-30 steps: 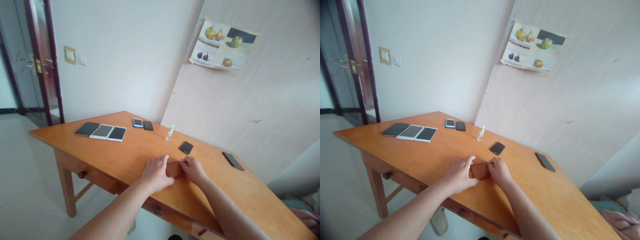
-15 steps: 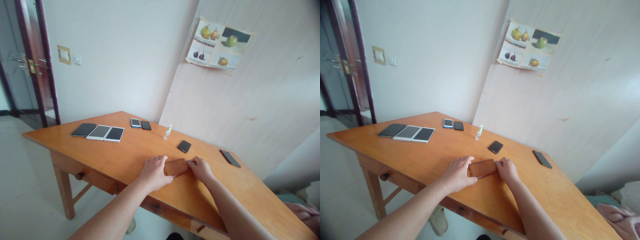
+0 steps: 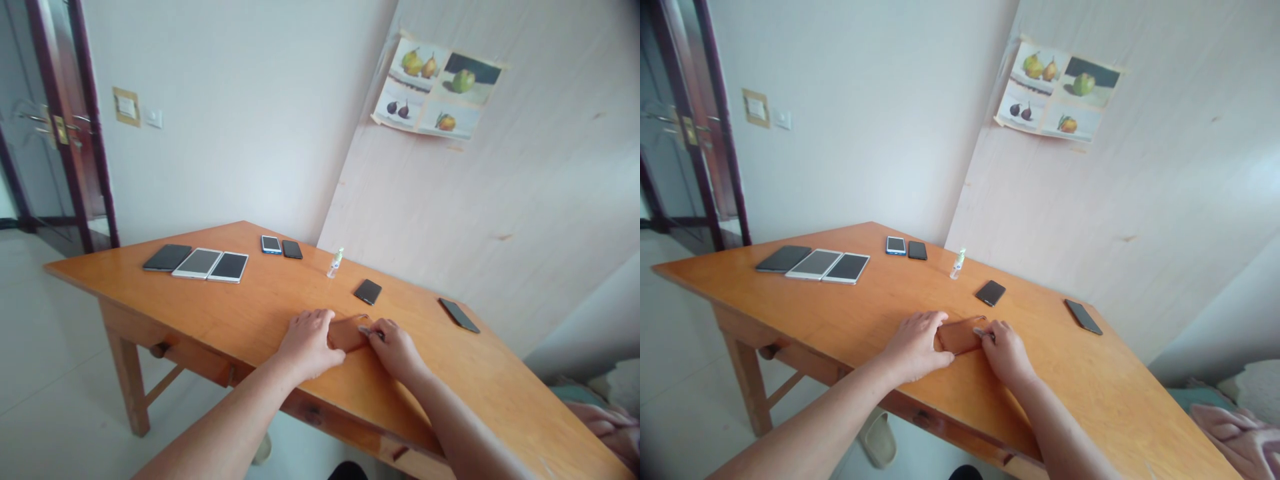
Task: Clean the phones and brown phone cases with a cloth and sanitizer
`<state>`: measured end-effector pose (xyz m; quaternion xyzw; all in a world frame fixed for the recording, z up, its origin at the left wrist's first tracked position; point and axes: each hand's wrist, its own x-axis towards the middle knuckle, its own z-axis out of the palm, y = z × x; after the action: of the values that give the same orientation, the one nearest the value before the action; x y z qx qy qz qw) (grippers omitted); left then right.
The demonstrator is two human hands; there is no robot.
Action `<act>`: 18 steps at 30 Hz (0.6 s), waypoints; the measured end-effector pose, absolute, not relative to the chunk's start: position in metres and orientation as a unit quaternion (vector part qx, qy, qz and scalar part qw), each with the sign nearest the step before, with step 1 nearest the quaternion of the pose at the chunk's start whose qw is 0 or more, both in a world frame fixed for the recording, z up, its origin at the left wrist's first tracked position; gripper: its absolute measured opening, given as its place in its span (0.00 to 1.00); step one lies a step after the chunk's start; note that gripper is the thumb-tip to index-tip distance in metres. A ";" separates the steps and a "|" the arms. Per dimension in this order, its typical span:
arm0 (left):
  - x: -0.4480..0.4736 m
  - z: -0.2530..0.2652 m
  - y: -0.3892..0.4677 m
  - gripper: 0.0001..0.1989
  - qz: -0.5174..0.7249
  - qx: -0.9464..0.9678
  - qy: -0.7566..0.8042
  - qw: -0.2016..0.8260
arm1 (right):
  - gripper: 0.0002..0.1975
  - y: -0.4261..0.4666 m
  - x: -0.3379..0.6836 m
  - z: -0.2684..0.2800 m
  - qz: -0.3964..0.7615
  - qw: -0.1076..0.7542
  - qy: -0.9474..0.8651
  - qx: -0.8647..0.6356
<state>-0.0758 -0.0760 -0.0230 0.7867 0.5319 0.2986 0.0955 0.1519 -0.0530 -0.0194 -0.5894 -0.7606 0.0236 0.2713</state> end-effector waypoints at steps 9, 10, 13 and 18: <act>-0.076 -0.023 -0.076 0.28 0.301 0.785 0.533 0.093 | 0.11 -0.067 0.146 -0.021 0.004 0.265 -0.798 -0.542; -0.076 -0.024 -0.076 0.27 0.302 0.785 0.533 0.092 | 0.11 -0.074 0.136 -0.021 0.014 0.267 -0.823 -0.502; -0.076 -0.024 -0.076 0.27 0.302 0.786 0.532 0.089 | 0.10 -0.086 0.115 -0.021 0.031 0.269 -0.860 -0.433; -0.076 -0.025 -0.076 0.27 0.302 0.783 0.536 0.090 | 0.12 -0.064 0.140 -0.019 0.016 0.240 -0.814 -0.528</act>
<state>-0.0761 -0.0755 -0.0245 0.7829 0.5361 0.3024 0.0900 0.1401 -0.0642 -0.0188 -0.5279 -0.8144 0.0165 0.2404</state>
